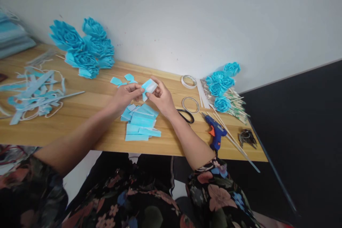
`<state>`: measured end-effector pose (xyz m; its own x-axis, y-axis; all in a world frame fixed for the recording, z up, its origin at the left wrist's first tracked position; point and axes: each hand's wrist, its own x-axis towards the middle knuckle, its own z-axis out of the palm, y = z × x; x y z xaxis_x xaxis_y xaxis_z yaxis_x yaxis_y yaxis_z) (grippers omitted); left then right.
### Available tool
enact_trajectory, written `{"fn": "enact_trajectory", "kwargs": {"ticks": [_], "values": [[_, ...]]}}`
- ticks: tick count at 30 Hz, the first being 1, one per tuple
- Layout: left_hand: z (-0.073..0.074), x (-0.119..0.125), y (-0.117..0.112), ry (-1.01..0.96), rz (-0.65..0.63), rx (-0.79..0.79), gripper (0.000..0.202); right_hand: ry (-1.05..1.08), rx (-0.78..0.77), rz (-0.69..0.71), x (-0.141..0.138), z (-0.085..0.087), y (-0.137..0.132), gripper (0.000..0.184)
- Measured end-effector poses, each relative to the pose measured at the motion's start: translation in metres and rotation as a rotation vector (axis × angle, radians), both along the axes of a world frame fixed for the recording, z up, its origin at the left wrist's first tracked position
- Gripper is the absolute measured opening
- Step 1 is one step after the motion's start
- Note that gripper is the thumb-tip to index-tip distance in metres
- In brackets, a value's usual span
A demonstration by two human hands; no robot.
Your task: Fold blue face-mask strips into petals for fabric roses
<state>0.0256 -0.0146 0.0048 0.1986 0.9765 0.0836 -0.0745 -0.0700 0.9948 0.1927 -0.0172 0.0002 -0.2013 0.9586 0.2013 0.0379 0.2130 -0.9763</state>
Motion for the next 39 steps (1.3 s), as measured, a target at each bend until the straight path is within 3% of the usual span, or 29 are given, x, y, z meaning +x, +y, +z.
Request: {"fn": "enact_trajectory", "kwargs": {"ticks": [7,14,22,29,39], "values": [[0.002,0.0,-0.003,0.074,-0.038,0.022,0.019,0.024,-0.078,-0.053,0.002,0.003,0.0,0.055],[0.003,0.002,-0.006,0.137,-0.044,0.027,0.015,0.001,-0.08,-0.032,0.005,0.005,0.0,0.025],[0.003,0.002,-0.008,0.3,-0.054,0.168,0.016,-0.158,-0.056,-0.065,0.005,0.012,-0.003,0.031],[0.002,0.002,-0.007,0.325,-0.058,0.195,0.016,-0.135,-0.02,-0.072,0.007,0.01,-0.001,0.04],[0.001,0.003,-0.008,0.349,-0.069,0.21,0.017,-0.314,0.066,-0.082,0.007,0.019,-0.007,0.026]]}}
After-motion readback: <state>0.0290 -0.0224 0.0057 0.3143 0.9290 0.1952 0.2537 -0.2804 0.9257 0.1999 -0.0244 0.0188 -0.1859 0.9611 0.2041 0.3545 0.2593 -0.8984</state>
